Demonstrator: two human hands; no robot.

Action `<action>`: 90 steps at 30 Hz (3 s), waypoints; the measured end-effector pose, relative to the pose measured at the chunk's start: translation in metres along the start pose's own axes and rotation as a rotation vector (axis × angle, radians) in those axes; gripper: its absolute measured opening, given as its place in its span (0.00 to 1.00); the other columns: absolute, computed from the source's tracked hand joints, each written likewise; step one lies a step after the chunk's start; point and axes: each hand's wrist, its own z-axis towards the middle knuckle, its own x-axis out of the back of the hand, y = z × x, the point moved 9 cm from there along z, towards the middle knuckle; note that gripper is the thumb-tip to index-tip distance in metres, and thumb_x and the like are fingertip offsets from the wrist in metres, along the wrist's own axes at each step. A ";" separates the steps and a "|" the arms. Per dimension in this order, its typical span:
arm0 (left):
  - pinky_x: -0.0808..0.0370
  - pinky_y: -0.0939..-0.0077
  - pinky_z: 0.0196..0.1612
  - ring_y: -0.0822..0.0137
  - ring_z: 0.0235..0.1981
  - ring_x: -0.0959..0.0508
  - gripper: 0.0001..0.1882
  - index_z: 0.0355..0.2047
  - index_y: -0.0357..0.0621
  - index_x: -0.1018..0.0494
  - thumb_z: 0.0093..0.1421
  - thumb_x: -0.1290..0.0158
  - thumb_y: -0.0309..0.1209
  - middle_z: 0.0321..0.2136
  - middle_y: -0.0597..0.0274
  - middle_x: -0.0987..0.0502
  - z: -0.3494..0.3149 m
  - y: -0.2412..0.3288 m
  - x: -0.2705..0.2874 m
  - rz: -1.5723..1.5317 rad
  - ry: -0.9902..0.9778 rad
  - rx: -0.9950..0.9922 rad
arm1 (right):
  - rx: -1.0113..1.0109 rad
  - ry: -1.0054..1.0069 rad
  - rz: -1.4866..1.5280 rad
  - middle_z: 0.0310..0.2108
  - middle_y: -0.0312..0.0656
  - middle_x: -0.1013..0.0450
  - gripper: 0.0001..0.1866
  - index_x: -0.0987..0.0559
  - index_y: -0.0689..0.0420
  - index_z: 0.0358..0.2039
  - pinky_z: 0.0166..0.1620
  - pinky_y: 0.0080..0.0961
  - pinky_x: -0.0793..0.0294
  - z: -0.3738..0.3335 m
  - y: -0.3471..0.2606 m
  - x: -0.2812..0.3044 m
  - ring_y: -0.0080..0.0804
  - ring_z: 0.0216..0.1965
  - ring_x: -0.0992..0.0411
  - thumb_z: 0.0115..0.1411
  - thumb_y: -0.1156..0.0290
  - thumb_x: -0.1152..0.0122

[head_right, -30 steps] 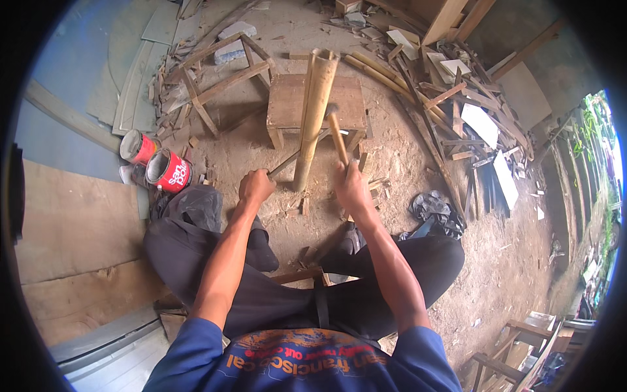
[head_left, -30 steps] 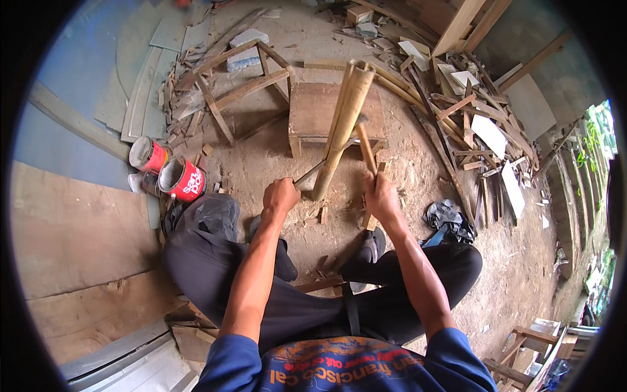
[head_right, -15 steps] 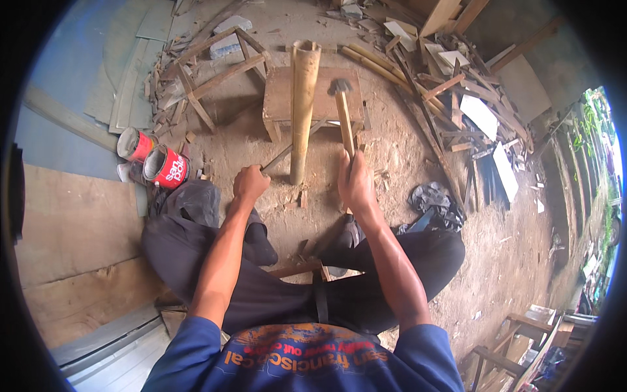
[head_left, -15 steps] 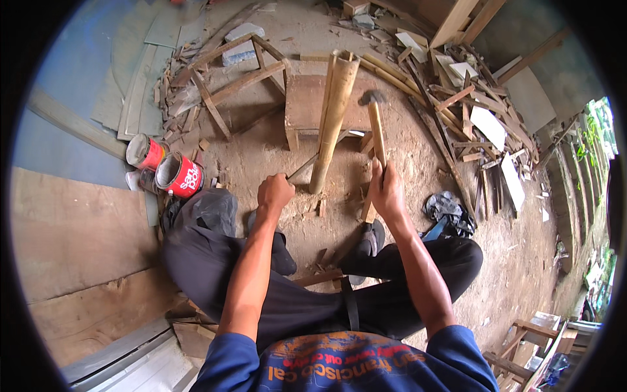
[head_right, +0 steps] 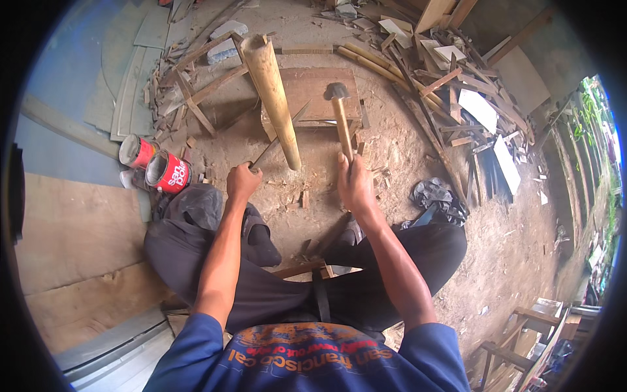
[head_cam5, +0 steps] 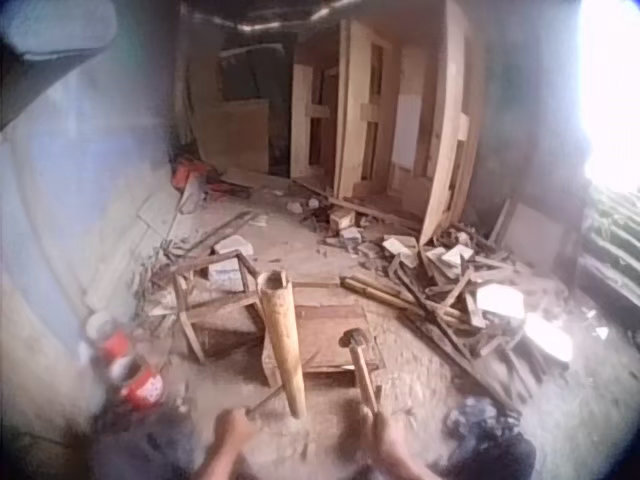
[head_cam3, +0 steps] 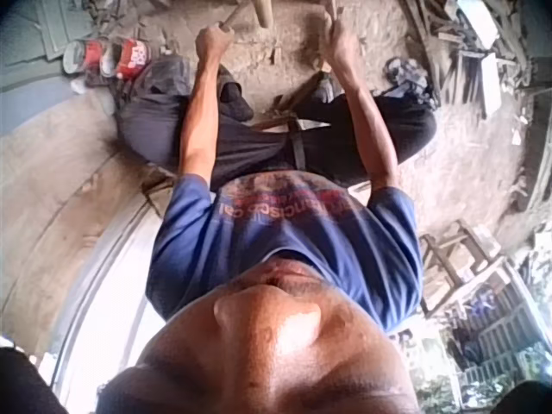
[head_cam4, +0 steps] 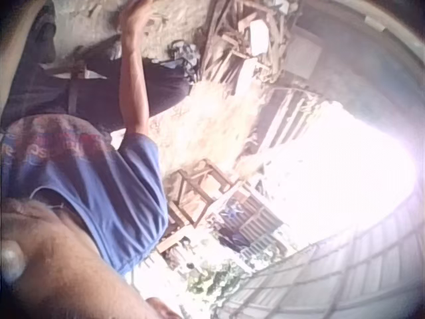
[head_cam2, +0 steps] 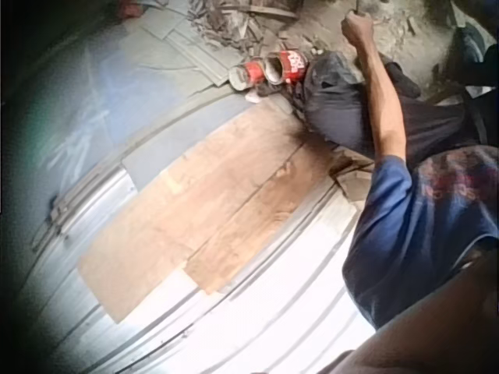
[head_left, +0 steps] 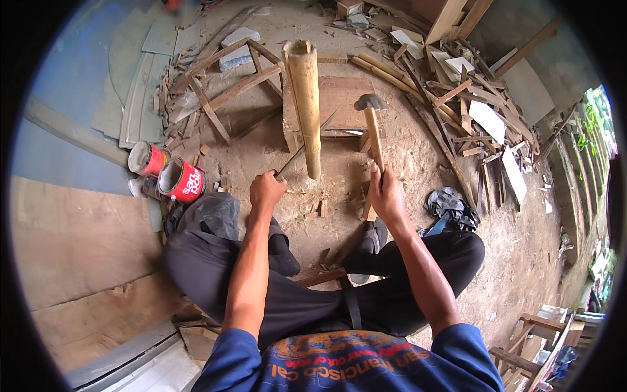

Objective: The person splits a bamboo pole using a chisel and a wooden mallet. They repeatedly strike the chisel to split the bamboo into smaller sections.

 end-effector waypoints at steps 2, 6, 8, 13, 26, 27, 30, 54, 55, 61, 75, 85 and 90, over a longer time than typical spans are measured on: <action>0.22 0.54 0.43 0.45 0.38 0.18 0.15 0.33 0.42 0.19 0.50 0.39 0.40 0.32 0.43 0.19 0.002 -0.006 -0.009 0.005 -0.019 -0.002 | 0.057 -0.029 -0.052 0.15 0.60 0.30 0.18 0.32 0.63 0.31 0.20 0.50 0.34 -0.004 0.005 -0.015 0.62 0.19 0.27 0.70 0.60 0.51; 0.22 0.55 0.44 0.45 0.39 0.18 0.17 0.38 0.44 0.19 0.50 0.38 0.40 0.33 0.44 0.18 0.000 -0.019 -0.024 0.021 -0.081 0.034 | 0.164 -0.034 -0.025 0.14 0.59 0.31 0.15 0.33 0.62 0.31 0.18 0.49 0.35 -0.003 -0.011 -0.028 0.60 0.17 0.28 0.69 0.63 0.48; 0.22 0.57 0.44 0.46 0.39 0.18 0.20 0.41 0.43 0.19 0.49 0.38 0.40 0.33 0.44 0.18 -0.001 -0.027 -0.026 0.019 -0.059 0.054 | 0.174 -0.031 -0.005 0.14 0.58 0.31 0.14 0.34 0.62 0.31 0.17 0.47 0.36 -0.005 -0.032 -0.027 0.60 0.16 0.28 0.69 0.65 0.49; 0.22 0.56 0.42 0.46 0.38 0.18 0.19 0.40 0.44 0.19 0.50 0.38 0.40 0.32 0.45 0.18 -0.006 -0.028 -0.027 0.048 -0.087 0.047 | 0.119 -0.052 0.113 0.15 0.59 0.31 0.13 0.35 0.63 0.32 0.18 0.48 0.34 -0.003 -0.061 -0.039 0.61 0.18 0.27 0.69 0.67 0.50; 0.21 0.54 0.41 0.44 0.36 0.18 0.16 0.36 0.42 0.20 0.52 0.39 0.39 0.30 0.43 0.19 -0.006 -0.024 -0.033 0.019 -0.076 -0.035 | 0.173 0.004 0.078 0.11 0.42 0.35 0.13 0.33 0.60 0.34 0.12 0.34 0.41 0.001 -0.045 -0.035 0.31 0.08 0.37 0.72 0.64 0.55; 0.21 0.54 0.41 0.44 0.36 0.18 0.15 0.36 0.42 0.20 0.52 0.39 0.39 0.30 0.43 0.19 -0.007 -0.025 -0.033 0.017 -0.082 -0.027 | 0.222 -0.025 0.066 0.14 0.57 0.30 0.13 0.34 0.65 0.37 0.16 0.47 0.33 -0.003 -0.046 -0.040 0.58 0.16 0.27 0.70 0.66 0.51; 0.21 0.54 0.41 0.44 0.37 0.18 0.15 0.36 0.43 0.20 0.52 0.40 0.39 0.31 0.43 0.18 -0.003 -0.012 -0.028 0.022 -0.112 -0.032 | 0.226 -0.063 -0.195 0.18 0.64 0.29 0.14 0.34 0.64 0.34 0.20 0.52 0.32 -0.006 0.011 -0.062 0.65 0.20 0.28 0.69 0.65 0.50; 0.22 0.54 0.44 0.44 0.40 0.19 0.18 0.40 0.44 0.19 0.51 0.41 0.38 0.34 0.42 0.19 -0.002 0.001 -0.022 0.049 -0.154 0.004 | 0.102 -0.123 -0.190 0.22 0.66 0.27 0.19 0.31 0.65 0.33 0.26 0.56 0.29 0.006 0.023 -0.054 0.66 0.26 0.25 0.70 0.60 0.53; 0.22 0.54 0.44 0.43 0.40 0.19 0.18 0.40 0.43 0.19 0.51 0.41 0.38 0.34 0.41 0.19 0.000 -0.004 -0.019 0.065 -0.153 0.004 | 0.032 -0.146 -0.148 0.22 0.66 0.27 0.18 0.31 0.66 0.32 0.25 0.56 0.29 0.010 0.016 -0.053 0.66 0.26 0.25 0.70 0.60 0.53; 0.22 0.55 0.44 0.43 0.39 0.19 0.17 0.39 0.44 0.19 0.50 0.39 0.38 0.33 0.42 0.18 -0.008 -0.021 -0.026 0.089 -0.094 0.004 | 0.185 -0.032 0.004 0.18 0.63 0.29 0.13 0.32 0.66 0.37 0.21 0.48 0.29 0.004 -0.037 -0.024 0.64 0.21 0.27 0.68 0.66 0.48; 0.21 0.55 0.42 0.43 0.38 0.19 0.16 0.38 0.41 0.19 0.50 0.41 0.35 0.33 0.39 0.19 0.001 -0.005 -0.022 0.055 -0.116 -0.016 | 0.153 -0.082 -0.112 0.21 0.65 0.28 0.17 0.32 0.66 0.32 0.25 0.54 0.30 0.005 0.007 -0.050 0.68 0.25 0.27 0.68 0.63 0.48; 0.22 0.56 0.43 0.43 0.39 0.19 0.16 0.39 0.43 0.19 0.50 0.40 0.35 0.33 0.41 0.19 -0.006 -0.014 -0.019 0.098 -0.086 -0.035 | 0.224 -0.005 0.081 0.16 0.60 0.30 0.14 0.32 0.65 0.31 0.18 0.49 0.35 0.002 -0.045 -0.026 0.63 0.20 0.27 0.69 0.67 0.50; 0.21 0.55 0.43 0.42 0.38 0.18 0.16 0.38 0.42 0.19 0.50 0.41 0.36 0.33 0.39 0.19 0.004 0.006 -0.013 0.091 -0.124 -0.028 | 0.219 -0.046 -0.191 0.19 0.63 0.28 0.17 0.32 0.67 0.30 0.23 0.50 0.29 0.005 0.012 -0.053 0.65 0.22 0.27 0.68 0.64 0.49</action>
